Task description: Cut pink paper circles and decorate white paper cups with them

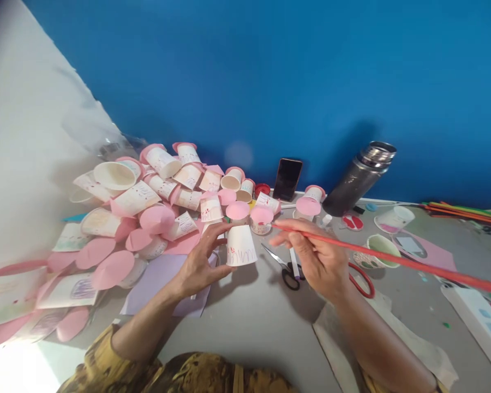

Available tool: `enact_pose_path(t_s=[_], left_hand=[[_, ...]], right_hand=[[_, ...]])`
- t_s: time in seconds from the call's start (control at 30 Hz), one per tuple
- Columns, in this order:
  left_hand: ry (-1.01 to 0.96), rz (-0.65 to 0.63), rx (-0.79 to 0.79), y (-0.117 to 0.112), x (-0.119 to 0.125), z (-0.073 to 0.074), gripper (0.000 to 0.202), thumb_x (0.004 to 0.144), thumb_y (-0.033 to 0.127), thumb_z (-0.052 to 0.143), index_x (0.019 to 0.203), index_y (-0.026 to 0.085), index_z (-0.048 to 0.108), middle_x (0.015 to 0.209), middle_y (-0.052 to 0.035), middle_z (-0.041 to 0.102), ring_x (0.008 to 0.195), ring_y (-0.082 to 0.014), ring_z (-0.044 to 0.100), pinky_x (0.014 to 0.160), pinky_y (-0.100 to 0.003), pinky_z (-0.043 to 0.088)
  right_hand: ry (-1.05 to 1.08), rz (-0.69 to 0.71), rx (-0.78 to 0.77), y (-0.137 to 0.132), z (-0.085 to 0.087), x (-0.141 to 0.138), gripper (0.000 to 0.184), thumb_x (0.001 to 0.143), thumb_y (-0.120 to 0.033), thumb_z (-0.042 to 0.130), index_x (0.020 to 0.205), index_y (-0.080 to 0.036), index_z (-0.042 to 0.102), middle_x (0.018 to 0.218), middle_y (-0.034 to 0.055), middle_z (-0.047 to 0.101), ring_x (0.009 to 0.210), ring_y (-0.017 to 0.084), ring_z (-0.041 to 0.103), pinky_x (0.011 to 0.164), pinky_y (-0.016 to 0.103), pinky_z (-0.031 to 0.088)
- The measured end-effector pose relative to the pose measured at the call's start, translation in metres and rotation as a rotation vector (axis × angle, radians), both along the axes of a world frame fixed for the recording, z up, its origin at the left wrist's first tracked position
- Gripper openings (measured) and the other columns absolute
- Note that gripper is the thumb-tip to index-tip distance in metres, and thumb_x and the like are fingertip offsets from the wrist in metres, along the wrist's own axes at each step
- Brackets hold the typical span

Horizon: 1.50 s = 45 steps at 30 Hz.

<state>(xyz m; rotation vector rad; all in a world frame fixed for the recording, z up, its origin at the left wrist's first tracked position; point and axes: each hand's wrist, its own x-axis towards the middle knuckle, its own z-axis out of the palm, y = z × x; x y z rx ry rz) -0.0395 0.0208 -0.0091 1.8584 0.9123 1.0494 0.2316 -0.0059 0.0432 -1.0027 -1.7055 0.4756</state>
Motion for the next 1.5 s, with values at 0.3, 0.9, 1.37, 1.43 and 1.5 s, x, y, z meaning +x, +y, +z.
enact_pose_path(t_s=[0.3, 0.9, 1.37, 1.43, 1.5], left_hand=[[-0.038, -0.004, 0.003, 0.0008, 0.0002, -0.0002, 0.081, 0.071, 0.012, 0.083, 0.143, 0.034, 0.051, 0.142, -0.0096, 0.052, 0.131, -0.0325, 0.051, 0.105, -0.050, 0.053], [-0.026, -0.019, -0.025, 0.0003, -0.0022, -0.0057, 0.083, 0.073, 0.019, 0.085, 0.145, 0.033, 0.047, 0.145, -0.0091, 0.050, 0.134, -0.0317, 0.050, 0.106, -0.048, 0.051], [-0.006, -0.030, -0.052, -0.0006, -0.0018, -0.0019, 0.082, 0.072, 0.018, 0.085, 0.144, 0.033, 0.048, 0.144, -0.0090, 0.050, 0.134, -0.0317, 0.050, 0.107, -0.049, 0.051], [-0.018, -0.032, -0.049, -0.0008, -0.0018, -0.0016, 0.082, 0.072, 0.018, 0.085, 0.144, 0.033, 0.048, 0.145, -0.0090, 0.050, 0.135, -0.0315, 0.050, 0.107, -0.049, 0.051], [-0.023, -0.032, -0.049, -0.0009, -0.0017, -0.0012, 0.081, 0.073, 0.019, 0.085, 0.143, 0.033, 0.048, 0.144, -0.0090, 0.050, 0.135, -0.0316, 0.050, 0.107, -0.049, 0.051]], right_hand=[[0.148, -0.001, -0.123, -0.0043, 0.0004, -0.0069, 0.019, 0.103, -0.030, 0.060, 0.099, -0.024, 0.077, 0.079, 0.0031, 0.074, 0.060, 0.014, 0.058, 0.053, 0.027, 0.048], [0.002, 0.095, -0.191, -0.0047, -0.0058, -0.0047, 0.023, 0.106, -0.032, 0.054, 0.101, -0.022, 0.074, 0.089, 0.0051, 0.074, 0.073, 0.016, 0.062, 0.062, 0.027, 0.051], [-0.075, 0.180, -0.095, -0.0002, -0.0079, -0.0013, 0.019, 0.106, -0.022, 0.052, 0.107, -0.027, 0.071, 0.098, 0.0011, 0.072, 0.080, 0.015, 0.063, 0.068, 0.026, 0.051], [-0.071, 0.172, -0.091, 0.0000, -0.0071, -0.0004, 0.020, 0.106, -0.021, 0.052, 0.107, -0.027, 0.071, 0.097, 0.0007, 0.071, 0.078, 0.014, 0.062, 0.068, 0.025, 0.051], [-0.080, 0.184, -0.087, -0.0001, -0.0059, 0.0003, 0.020, 0.106, -0.020, 0.051, 0.106, -0.027, 0.071, 0.098, 0.0008, 0.071, 0.078, 0.014, 0.062, 0.068, 0.025, 0.052]])
